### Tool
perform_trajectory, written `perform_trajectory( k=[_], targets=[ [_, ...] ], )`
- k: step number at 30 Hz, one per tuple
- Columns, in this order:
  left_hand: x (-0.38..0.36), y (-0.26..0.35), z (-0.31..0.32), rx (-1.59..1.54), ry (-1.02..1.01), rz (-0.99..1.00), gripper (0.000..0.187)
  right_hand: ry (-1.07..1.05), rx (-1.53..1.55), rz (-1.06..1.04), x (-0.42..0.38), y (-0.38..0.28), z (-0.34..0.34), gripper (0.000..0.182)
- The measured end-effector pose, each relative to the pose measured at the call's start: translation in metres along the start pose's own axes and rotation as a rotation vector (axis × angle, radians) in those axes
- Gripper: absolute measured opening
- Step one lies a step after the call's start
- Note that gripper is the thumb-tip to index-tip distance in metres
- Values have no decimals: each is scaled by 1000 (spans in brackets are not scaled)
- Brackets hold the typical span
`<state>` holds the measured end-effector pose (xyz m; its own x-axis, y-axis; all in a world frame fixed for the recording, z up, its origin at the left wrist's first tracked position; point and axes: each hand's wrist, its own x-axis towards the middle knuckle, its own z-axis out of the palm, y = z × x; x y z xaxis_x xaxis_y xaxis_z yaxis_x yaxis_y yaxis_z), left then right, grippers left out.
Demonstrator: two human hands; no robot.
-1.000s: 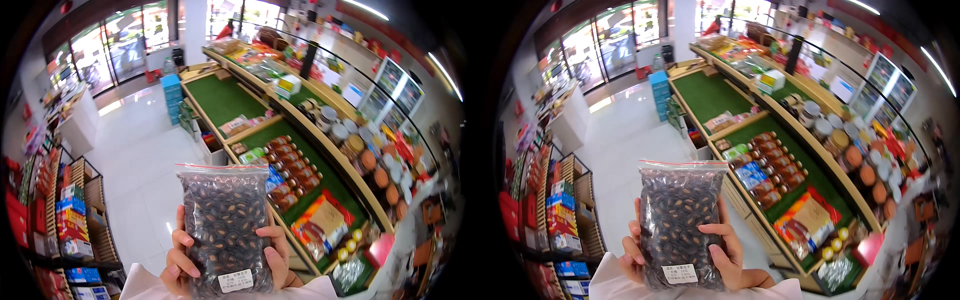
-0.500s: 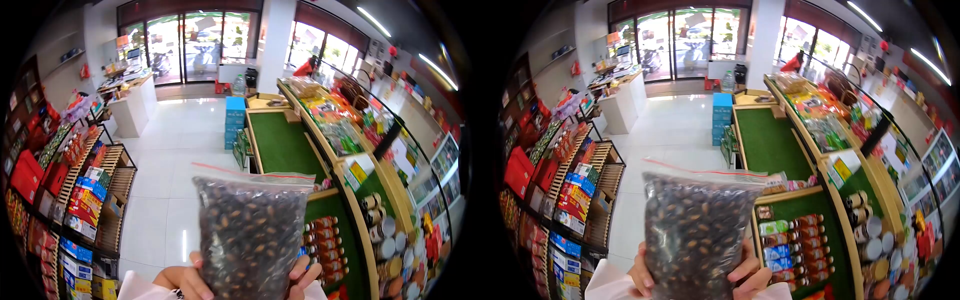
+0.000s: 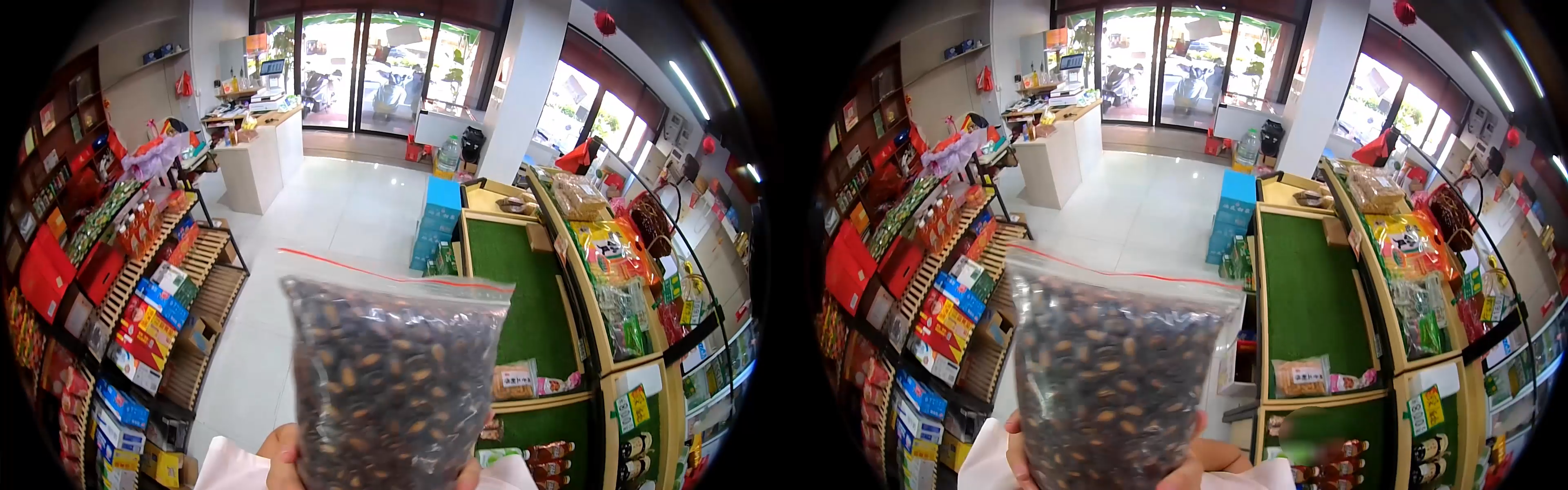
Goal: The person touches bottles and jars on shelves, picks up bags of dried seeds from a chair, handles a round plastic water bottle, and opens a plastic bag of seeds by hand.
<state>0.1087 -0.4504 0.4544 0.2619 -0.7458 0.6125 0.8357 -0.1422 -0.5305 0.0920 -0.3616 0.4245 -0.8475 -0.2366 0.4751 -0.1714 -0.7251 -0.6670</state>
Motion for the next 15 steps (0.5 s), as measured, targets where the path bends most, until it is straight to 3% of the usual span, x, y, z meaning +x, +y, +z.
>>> perform_trajectory(
  k=[4, 5, 8, 13, 15],
  targets=[
    [20, -33, -47, -64, -56, 73, 44, 1, -4, 22, 39, 32, 8, 34],
    [18, -42, -54, -47, 11, 66, 41, -2, -4, 25, 47, 42, 7, 34],
    [-11, -20, -148, -216, -220, -126, 36, -19, -12, 0, 82, 66, 0, 35],
    [16, -153, -104, 219, 122, 78, 30, -12, -32, -3, 131, 94, -16, 36],
    [11, -175, -120, 239, 116, 78, 29, -23, -57, 5, 150, 104, -24, 36]
  ],
)
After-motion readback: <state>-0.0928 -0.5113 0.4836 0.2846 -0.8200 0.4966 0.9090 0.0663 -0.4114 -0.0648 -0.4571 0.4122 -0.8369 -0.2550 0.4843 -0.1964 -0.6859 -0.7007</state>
